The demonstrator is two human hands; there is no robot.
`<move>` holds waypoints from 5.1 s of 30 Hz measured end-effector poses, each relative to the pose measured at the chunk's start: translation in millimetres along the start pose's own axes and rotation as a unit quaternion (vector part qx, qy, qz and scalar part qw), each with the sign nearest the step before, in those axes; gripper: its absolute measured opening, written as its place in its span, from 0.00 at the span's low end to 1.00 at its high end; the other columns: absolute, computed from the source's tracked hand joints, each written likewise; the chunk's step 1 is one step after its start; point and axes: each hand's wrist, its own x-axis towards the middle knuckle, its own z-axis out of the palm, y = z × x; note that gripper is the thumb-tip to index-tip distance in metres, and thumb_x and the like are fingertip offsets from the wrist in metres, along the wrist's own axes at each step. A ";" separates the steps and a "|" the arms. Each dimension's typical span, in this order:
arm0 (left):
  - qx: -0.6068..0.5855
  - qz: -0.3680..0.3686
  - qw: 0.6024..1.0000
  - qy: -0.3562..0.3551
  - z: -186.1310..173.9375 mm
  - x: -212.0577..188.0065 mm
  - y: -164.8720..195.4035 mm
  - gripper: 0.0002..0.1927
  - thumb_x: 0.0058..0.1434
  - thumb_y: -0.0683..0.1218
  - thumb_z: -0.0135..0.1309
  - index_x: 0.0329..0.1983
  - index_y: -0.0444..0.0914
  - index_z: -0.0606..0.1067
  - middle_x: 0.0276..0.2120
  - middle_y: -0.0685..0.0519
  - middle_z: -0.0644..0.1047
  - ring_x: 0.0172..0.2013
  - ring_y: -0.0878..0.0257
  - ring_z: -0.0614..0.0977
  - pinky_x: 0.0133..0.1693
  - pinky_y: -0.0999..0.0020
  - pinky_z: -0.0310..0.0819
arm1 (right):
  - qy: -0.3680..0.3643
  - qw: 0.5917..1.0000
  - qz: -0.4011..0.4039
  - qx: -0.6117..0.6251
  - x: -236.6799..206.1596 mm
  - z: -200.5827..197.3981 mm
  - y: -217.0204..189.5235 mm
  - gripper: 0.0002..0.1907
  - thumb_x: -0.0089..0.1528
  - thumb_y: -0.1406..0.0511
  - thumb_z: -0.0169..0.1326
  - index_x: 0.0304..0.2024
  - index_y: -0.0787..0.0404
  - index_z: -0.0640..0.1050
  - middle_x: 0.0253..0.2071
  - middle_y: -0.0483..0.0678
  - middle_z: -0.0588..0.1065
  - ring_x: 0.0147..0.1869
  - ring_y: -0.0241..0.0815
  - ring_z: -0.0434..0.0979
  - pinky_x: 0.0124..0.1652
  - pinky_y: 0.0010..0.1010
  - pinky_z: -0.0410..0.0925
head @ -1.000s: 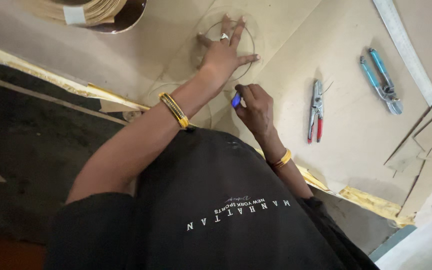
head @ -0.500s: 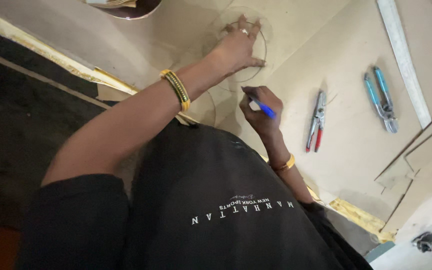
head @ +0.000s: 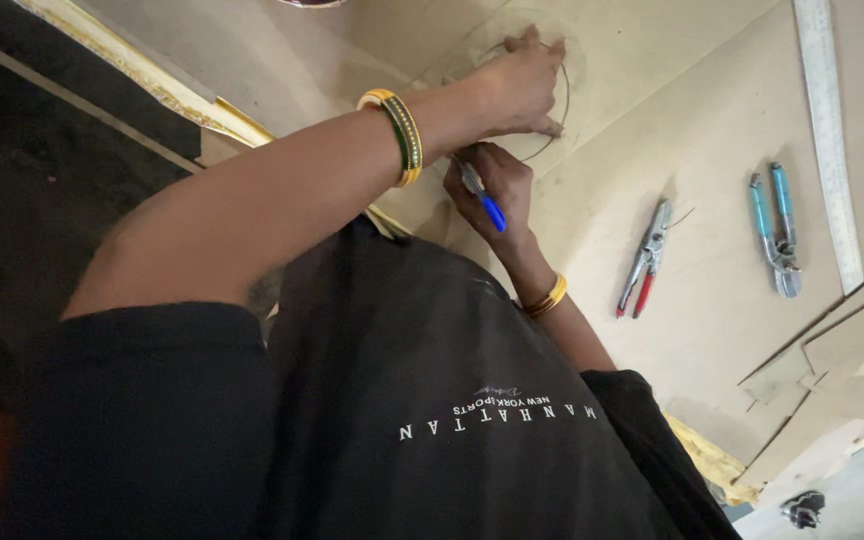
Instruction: The person traces circles onto cardboard sheets using a ring template and a pen, then cuts along the drawn circles with scissors, working through several cardboard pieces one at a time on the work table.
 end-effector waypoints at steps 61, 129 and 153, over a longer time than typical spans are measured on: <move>0.105 -0.166 0.953 -0.230 -0.9 32.4 92.6 0.78 0.49 0.28 0.67 0.72 0.72 0.20 0.77 0.49 0.31 0.74 0.44 0.44 0.66 0.44 0.49 | -0.567 0.823 -0.032 -0.019 175.8 -33.2 10.0 0.12 0.48 0.69 0.66 0.36 0.59 0.86 0.36 0.49 0.83 0.38 0.44 0.83 0.40 0.33 0.75; -0.100 -0.141 0.976 0.136 -20.4 -95.1 26.9 0.20 0.71 0.48 0.51 0.66 0.50 0.75 0.75 0.43 0.60 0.74 0.41 0.58 0.73 0.38 0.45 | 0.161 0.975 0.138 -0.063 -42.1 -123.7 52.1 0.12 0.63 0.76 0.55 0.48 0.62 0.81 0.50 0.52 0.80 0.55 0.45 0.82 0.55 0.34 0.75; -0.272 -0.075 0.910 0.304 -27.4 20.8 -112.8 0.29 0.63 0.41 0.64 0.69 0.40 0.72 0.66 0.54 0.72 0.60 0.49 0.74 0.62 0.59 0.68 | 0.120 0.984 0.080 -0.105 39.1 -158.2 163.2 0.17 0.63 0.78 0.60 0.53 0.64 0.77 0.59 0.55 0.77 0.71 0.55 0.73 0.71 0.43 0.67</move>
